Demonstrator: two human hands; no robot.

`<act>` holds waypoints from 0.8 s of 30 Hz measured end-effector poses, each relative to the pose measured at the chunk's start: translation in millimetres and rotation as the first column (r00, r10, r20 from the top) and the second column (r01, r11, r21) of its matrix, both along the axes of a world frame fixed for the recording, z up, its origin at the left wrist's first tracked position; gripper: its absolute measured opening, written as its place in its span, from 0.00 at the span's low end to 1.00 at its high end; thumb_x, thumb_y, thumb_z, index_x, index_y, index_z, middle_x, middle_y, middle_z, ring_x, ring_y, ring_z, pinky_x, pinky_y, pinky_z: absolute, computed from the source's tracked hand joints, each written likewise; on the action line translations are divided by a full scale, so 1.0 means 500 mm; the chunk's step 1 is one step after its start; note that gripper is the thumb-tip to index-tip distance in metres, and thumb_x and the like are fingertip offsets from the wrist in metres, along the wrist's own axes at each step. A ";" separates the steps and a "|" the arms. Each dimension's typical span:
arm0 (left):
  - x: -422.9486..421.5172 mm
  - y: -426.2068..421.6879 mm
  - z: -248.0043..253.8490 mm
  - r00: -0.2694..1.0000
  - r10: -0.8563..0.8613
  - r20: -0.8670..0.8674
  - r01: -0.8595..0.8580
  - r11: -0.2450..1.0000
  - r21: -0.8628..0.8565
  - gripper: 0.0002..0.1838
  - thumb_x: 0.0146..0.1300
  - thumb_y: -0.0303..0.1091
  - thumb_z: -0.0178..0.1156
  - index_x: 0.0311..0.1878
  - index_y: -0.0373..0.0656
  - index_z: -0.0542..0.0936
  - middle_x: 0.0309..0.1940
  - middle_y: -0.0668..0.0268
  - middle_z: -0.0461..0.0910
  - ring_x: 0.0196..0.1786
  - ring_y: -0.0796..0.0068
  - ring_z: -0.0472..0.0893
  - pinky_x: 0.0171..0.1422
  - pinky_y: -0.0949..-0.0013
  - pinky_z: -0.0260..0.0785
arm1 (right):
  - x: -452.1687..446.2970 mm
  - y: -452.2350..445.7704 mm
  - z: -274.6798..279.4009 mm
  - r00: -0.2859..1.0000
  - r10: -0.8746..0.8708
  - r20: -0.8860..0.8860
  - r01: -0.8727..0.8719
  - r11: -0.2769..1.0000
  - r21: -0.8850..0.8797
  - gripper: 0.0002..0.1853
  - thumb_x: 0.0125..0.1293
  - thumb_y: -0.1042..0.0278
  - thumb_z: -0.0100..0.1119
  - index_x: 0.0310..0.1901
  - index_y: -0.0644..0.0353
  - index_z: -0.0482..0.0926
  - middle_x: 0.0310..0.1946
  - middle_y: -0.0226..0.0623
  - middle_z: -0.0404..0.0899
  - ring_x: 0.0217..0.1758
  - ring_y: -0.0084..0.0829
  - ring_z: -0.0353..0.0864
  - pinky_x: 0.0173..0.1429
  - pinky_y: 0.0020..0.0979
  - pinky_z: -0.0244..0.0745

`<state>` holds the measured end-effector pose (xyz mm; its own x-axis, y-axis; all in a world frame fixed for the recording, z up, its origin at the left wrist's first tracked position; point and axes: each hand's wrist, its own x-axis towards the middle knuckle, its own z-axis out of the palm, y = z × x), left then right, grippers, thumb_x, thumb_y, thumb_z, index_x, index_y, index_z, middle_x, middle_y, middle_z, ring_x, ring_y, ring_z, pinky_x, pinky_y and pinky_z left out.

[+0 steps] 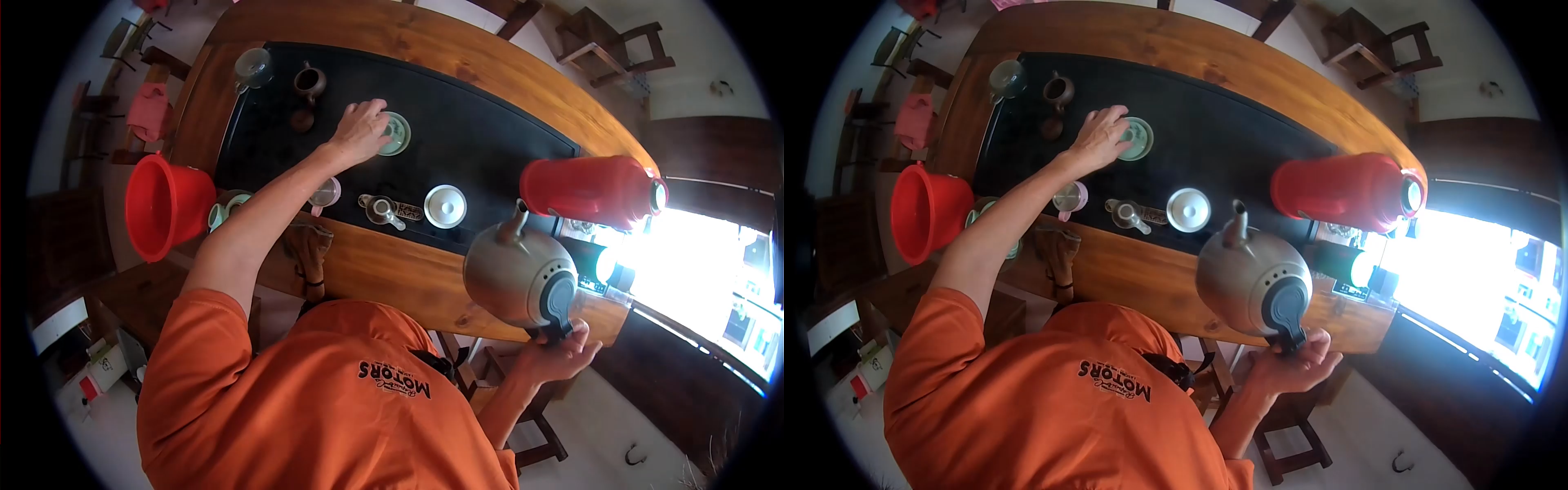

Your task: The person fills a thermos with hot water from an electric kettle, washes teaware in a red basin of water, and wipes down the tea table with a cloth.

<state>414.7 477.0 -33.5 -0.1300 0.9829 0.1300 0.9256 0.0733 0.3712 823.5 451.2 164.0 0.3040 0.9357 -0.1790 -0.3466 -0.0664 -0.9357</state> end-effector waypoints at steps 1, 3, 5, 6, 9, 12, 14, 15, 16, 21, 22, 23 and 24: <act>0.002 0.001 0.002 1.000 0.011 -0.017 -0.011 1.000 -0.014 0.16 0.58 0.35 0.71 0.45 0.36 0.81 0.60 0.56 0.72 0.61 0.55 0.74 0.65 0.54 0.63 | 0.017 -0.008 0.006 0.999 -0.024 0.032 0.024 1.000 0.005 0.28 0.75 0.37 0.38 0.29 0.54 0.69 0.18 0.29 0.72 0.15 0.23 0.67 0.17 0.21 0.56; 0.008 0.006 0.003 0.999 0.009 -0.035 -0.011 0.999 -0.038 0.16 0.58 0.35 0.71 0.45 0.36 0.82 0.60 0.56 0.72 0.61 0.55 0.74 0.64 0.54 0.63 | 0.071 -0.019 0.008 1.000 -0.005 0.010 0.005 1.000 0.029 0.29 0.74 0.36 0.38 0.29 0.54 0.70 0.18 0.30 0.73 0.14 0.23 0.67 0.19 0.21 0.58; 0.013 0.013 -0.007 0.995 0.029 -0.097 -0.028 1.000 0.012 0.14 0.57 0.38 0.71 0.41 0.38 0.83 0.56 0.56 0.75 0.60 0.57 0.75 0.62 0.55 0.64 | 0.104 -0.025 0.026 0.995 -0.073 0.074 0.070 0.997 0.035 0.29 0.74 0.35 0.39 0.29 0.55 0.70 0.19 0.30 0.73 0.15 0.23 0.67 0.21 0.21 0.59; 0.015 0.014 -0.012 0.994 0.030 -0.109 -0.028 1.000 0.014 0.15 0.57 0.38 0.71 0.41 0.39 0.83 0.56 0.56 0.75 0.60 0.56 0.75 0.62 0.55 0.64 | 0.127 -0.025 0.026 0.992 -0.100 0.077 0.097 0.994 0.039 0.29 0.74 0.35 0.40 0.29 0.56 0.71 0.20 0.31 0.74 0.15 0.23 0.67 0.22 0.20 0.59; 0.027 0.011 0.004 0.973 0.052 -0.224 -0.070 0.995 -0.075 0.24 0.59 0.45 0.71 0.51 0.37 0.81 0.59 0.55 0.74 0.61 0.53 0.74 0.63 0.53 0.63 | 0.190 -0.026 0.041 0.992 -0.117 0.042 0.115 0.991 0.065 0.30 0.74 0.35 0.41 0.30 0.57 0.71 0.22 0.32 0.74 0.15 0.24 0.67 0.21 0.20 0.57; 0.059 0.038 0.043 0.968 0.093 -0.235 -0.077 0.994 0.077 0.34 0.57 0.53 0.72 0.59 0.38 0.77 0.61 0.56 0.73 0.61 0.54 0.73 0.64 0.53 0.63 | 0.252 -0.014 0.058 0.987 -0.156 0.022 0.155 0.986 0.066 0.30 0.73 0.35 0.42 0.31 0.58 0.72 0.22 0.33 0.74 0.16 0.24 0.67 0.20 0.20 0.55; 0.110 0.090 0.104 0.983 0.004 -0.184 0.042 0.968 0.246 0.31 0.60 0.52 0.70 0.58 0.38 0.77 0.60 0.57 0.74 0.59 0.54 0.75 0.63 0.53 0.66 | 0.269 0.002 0.078 0.982 -0.190 0.011 0.189 0.980 0.069 0.30 0.73 0.34 0.42 0.31 0.58 0.72 0.22 0.32 0.74 0.16 0.24 0.67 0.19 0.20 0.54; 0.148 0.122 0.148 0.985 -0.055 -0.161 0.106 0.937 0.333 0.30 0.61 0.51 0.70 0.58 0.37 0.78 0.59 0.57 0.75 0.58 0.54 0.77 0.63 0.53 0.68 | 0.272 0.013 0.089 0.979 -0.206 -0.005 0.206 0.977 0.063 0.30 0.73 0.34 0.42 0.31 0.57 0.72 0.22 0.32 0.73 0.16 0.24 0.67 0.19 0.20 0.52; 0.189 0.154 0.193 0.983 -0.150 -0.103 0.178 0.907 0.382 0.29 0.62 0.50 0.69 0.58 0.37 0.78 0.57 0.56 0.76 0.57 0.55 0.78 0.62 0.54 0.69 | 0.272 0.026 0.101 0.966 -0.260 0.015 0.259 0.964 0.058 0.31 0.73 0.33 0.42 0.31 0.57 0.72 0.21 0.32 0.73 0.15 0.24 0.66 0.18 0.21 0.53; 0.366 0.278 0.336 0.904 -0.424 -0.047 0.386 0.766 0.514 0.27 0.64 0.44 0.69 0.59 0.35 0.77 0.54 0.53 0.79 0.55 0.55 0.81 0.59 0.56 0.76 | 0.330 0.069 0.125 0.975 -0.220 0.003 0.218 0.967 0.134 0.31 0.73 0.34 0.40 0.32 0.58 0.72 0.22 0.33 0.74 0.16 0.24 0.64 0.20 0.21 0.53; 0.407 0.306 0.365 0.891 -0.452 -0.029 0.398 0.750 0.527 0.28 0.65 0.47 0.68 0.59 0.34 0.76 0.54 0.51 0.79 0.56 0.54 0.81 0.59 0.55 0.76 | 0.334 0.084 0.136 0.976 -0.219 0.008 0.215 0.965 0.148 0.31 0.73 0.34 0.41 0.33 0.59 0.74 0.24 0.33 0.75 0.18 0.24 0.64 0.23 0.22 0.54; 0.447 0.337 0.384 0.897 -0.442 0.002 0.371 0.756 0.539 0.31 0.65 0.57 0.64 0.57 0.37 0.79 0.52 0.52 0.81 0.54 0.54 0.82 0.60 0.56 0.74 | 0.342 0.095 0.143 0.976 -0.217 0.012 0.212 0.964 0.161 0.31 0.73 0.34 0.41 0.35 0.60 0.75 0.25 0.33 0.76 0.20 0.24 0.63 0.25 0.23 0.55; 0.505 0.390 0.412 0.893 -0.450 -0.026 0.388 0.739 0.551 0.32 0.65 0.60 0.62 0.57 0.39 0.80 0.52 0.53 0.81 0.56 0.55 0.81 0.62 0.53 0.73 | 0.384 0.120 0.145 0.986 -0.168 -0.007 0.167 0.971 0.170 0.32 0.72 0.34 0.42 0.38 0.61 0.76 0.29 0.32 0.77 0.24 0.24 0.62 0.29 0.23 0.55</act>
